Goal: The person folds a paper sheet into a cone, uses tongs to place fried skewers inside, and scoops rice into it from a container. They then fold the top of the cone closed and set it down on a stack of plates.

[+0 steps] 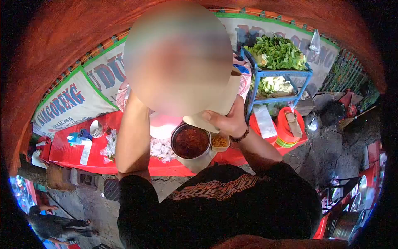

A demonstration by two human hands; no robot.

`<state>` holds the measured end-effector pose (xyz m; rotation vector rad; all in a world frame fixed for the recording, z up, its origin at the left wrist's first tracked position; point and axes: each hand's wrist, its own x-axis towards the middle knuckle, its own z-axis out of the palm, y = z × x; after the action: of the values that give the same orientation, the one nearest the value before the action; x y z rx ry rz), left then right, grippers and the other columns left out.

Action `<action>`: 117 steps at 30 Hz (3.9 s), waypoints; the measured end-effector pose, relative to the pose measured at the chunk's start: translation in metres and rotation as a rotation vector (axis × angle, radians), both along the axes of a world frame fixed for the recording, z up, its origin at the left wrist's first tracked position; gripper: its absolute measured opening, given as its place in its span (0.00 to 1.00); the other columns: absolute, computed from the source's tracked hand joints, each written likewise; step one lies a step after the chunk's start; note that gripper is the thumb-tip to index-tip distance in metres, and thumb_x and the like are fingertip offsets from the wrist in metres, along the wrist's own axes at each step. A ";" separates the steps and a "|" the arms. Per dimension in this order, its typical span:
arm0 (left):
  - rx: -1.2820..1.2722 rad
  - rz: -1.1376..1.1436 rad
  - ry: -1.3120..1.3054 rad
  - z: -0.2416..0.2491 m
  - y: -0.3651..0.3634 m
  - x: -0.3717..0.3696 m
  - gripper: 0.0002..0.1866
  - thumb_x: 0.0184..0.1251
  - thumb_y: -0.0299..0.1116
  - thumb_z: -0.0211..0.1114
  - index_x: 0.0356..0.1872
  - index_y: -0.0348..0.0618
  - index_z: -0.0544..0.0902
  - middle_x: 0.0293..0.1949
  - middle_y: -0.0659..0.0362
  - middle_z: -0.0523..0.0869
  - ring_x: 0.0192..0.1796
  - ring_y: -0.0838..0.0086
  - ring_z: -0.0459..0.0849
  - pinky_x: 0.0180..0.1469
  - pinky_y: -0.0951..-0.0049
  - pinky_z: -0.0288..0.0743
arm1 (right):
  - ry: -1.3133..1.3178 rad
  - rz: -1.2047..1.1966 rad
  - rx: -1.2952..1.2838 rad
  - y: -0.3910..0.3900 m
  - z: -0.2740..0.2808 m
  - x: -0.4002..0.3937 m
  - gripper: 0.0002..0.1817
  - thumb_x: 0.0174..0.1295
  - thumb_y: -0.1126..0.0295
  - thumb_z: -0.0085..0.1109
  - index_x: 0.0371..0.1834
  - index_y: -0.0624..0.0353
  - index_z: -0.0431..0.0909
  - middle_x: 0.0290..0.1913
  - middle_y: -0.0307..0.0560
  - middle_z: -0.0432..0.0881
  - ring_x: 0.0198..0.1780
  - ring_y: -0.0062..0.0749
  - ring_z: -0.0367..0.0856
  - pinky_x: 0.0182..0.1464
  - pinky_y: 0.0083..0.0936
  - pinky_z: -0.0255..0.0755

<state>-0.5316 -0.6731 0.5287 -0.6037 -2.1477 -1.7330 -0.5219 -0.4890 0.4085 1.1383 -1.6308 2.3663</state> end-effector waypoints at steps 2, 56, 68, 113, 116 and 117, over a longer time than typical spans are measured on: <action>0.112 -0.163 0.211 0.006 -0.004 0.007 0.20 0.66 0.26 0.66 0.58 0.36 0.79 0.47 0.55 0.87 0.49 0.78 0.82 0.52 0.77 0.75 | -0.035 -0.002 -0.047 0.000 0.001 -0.004 0.29 0.51 0.74 0.70 0.59 0.66 0.73 0.51 0.44 0.83 0.52 0.24 0.80 0.56 0.26 0.73; 0.177 -0.205 0.158 -0.139 0.021 0.025 0.58 0.45 0.54 0.82 0.69 0.26 0.60 0.66 0.47 0.72 0.66 0.65 0.74 0.68 0.64 0.64 | -0.009 0.155 -0.216 -0.023 -0.026 -0.011 0.32 0.60 0.59 0.64 0.61 0.70 0.67 0.52 0.48 0.80 0.52 0.28 0.78 0.56 0.30 0.71; 0.037 -0.020 0.094 -0.141 0.023 0.034 0.55 0.41 0.43 0.86 0.69 0.31 0.63 0.61 0.48 0.78 0.62 0.65 0.78 0.64 0.64 0.71 | -0.161 0.202 -0.362 -0.035 -0.020 -0.005 0.39 0.60 0.57 0.64 0.68 0.63 0.57 0.48 0.43 0.77 0.29 0.10 0.70 0.21 0.09 0.61; 0.313 -0.039 0.068 -0.157 0.019 0.055 0.47 0.50 0.55 0.79 0.61 0.31 0.69 0.54 0.53 0.77 0.57 0.67 0.77 0.60 0.66 0.70 | 0.091 0.111 -0.521 -0.053 -0.019 0.001 0.38 0.53 0.67 0.75 0.64 0.70 0.65 0.59 0.54 0.76 0.57 0.36 0.78 0.61 0.32 0.70; 0.374 -0.049 0.049 -0.167 0.023 0.055 0.51 0.52 0.55 0.78 0.66 0.31 0.61 0.55 0.55 0.77 0.58 0.69 0.77 0.61 0.68 0.69 | 0.100 0.027 -0.397 -0.046 -0.027 -0.002 0.30 0.57 0.73 0.72 0.60 0.68 0.68 0.53 0.52 0.81 0.54 0.32 0.81 0.59 0.31 0.72; 0.435 -0.016 0.042 -0.169 0.029 0.055 0.52 0.51 0.56 0.78 0.66 0.31 0.60 0.55 0.54 0.76 0.58 0.69 0.76 0.61 0.68 0.69 | 0.093 0.026 -0.399 -0.042 -0.029 -0.001 0.30 0.57 0.73 0.72 0.60 0.68 0.68 0.53 0.52 0.81 0.54 0.32 0.81 0.59 0.31 0.72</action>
<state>-0.4763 -0.6445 0.3597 -0.5306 -1.6601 -2.0854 -0.5233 -0.5314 0.3796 1.1674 -1.0536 2.4564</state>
